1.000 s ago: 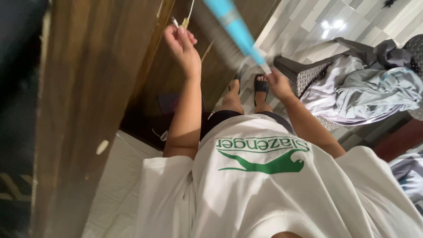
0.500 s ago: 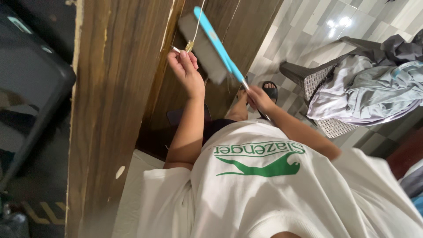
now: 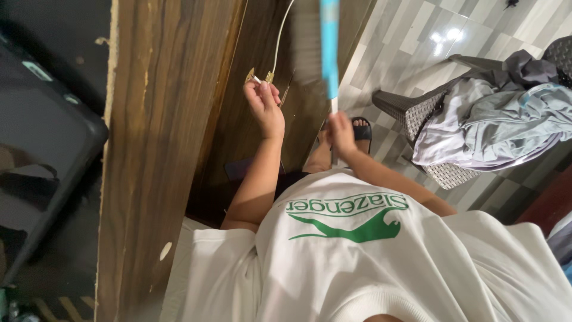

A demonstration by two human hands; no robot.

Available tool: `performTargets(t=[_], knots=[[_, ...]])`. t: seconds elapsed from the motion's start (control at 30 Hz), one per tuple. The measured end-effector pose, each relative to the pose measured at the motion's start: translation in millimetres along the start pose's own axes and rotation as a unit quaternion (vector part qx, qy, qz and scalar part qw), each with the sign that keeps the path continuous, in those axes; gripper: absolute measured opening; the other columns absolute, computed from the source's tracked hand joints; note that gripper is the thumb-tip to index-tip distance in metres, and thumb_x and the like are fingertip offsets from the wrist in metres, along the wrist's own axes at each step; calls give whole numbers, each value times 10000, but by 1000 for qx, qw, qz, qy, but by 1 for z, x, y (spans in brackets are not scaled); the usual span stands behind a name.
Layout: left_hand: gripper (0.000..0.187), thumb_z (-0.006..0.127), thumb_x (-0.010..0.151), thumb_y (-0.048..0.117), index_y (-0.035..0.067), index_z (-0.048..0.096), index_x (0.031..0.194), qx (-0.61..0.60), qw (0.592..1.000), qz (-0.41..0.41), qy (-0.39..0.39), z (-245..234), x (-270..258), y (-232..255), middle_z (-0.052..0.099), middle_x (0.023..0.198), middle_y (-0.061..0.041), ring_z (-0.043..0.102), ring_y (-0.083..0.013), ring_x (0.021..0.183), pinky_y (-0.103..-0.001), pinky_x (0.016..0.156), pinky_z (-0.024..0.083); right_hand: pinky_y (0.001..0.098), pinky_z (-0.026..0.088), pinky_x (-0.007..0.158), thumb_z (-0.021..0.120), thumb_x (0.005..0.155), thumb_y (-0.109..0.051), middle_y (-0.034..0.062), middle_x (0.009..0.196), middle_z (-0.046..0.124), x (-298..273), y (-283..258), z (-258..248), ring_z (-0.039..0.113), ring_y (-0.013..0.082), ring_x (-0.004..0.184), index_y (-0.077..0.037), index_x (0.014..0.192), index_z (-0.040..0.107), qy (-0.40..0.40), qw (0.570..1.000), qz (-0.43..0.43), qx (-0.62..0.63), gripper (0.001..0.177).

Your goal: The person sweeps a desk with a brush, moves a mousepad and electronic cables, and wipes the surface with a cloth.

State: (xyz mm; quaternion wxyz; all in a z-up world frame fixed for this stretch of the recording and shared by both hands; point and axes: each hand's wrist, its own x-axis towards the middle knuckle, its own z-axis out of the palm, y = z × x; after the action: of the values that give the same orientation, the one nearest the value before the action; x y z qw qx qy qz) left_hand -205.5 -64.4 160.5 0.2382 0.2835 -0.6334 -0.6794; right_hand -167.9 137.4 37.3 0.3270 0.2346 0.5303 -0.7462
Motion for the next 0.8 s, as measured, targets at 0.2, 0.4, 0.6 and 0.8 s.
performTargets(t=[0.2,0.4,0.6,0.8], knots=[[125,487,1117,191,77,491,1168,22,1000,15,13,1,9,-11,568,857,-17,495,-83,717,-238,651,435,265,343,387,586,1043,-334,-37,636,507,54,25,21,439,86,455,-123,978,590,-52,995,19,-87,221],[141,487,1105,202,82,499,1178,46,999,-15,18,-3,10,-16,610,873,-13,539,-78,725,-235,664,469,236,331,399,602,1044,-332,-89,596,469,67,-24,-54,413,55,463,-154,998,653,134,989,-27,-56,191],[140,483,1108,214,88,494,1167,25,999,-17,30,3,15,-15,623,877,-16,549,-82,713,-236,663,460,219,335,432,566,1088,-318,-50,678,506,-1,-60,-90,440,53,518,-129,1005,578,89,988,-117,-38,207],[157,485,1112,233,82,486,1156,-2,999,15,44,21,22,3,614,897,-26,546,-96,733,-252,691,458,311,421,583,579,1091,-271,60,792,548,-71,-15,-132,495,147,654,-34,1101,630,-149,955,48,-253,243]])
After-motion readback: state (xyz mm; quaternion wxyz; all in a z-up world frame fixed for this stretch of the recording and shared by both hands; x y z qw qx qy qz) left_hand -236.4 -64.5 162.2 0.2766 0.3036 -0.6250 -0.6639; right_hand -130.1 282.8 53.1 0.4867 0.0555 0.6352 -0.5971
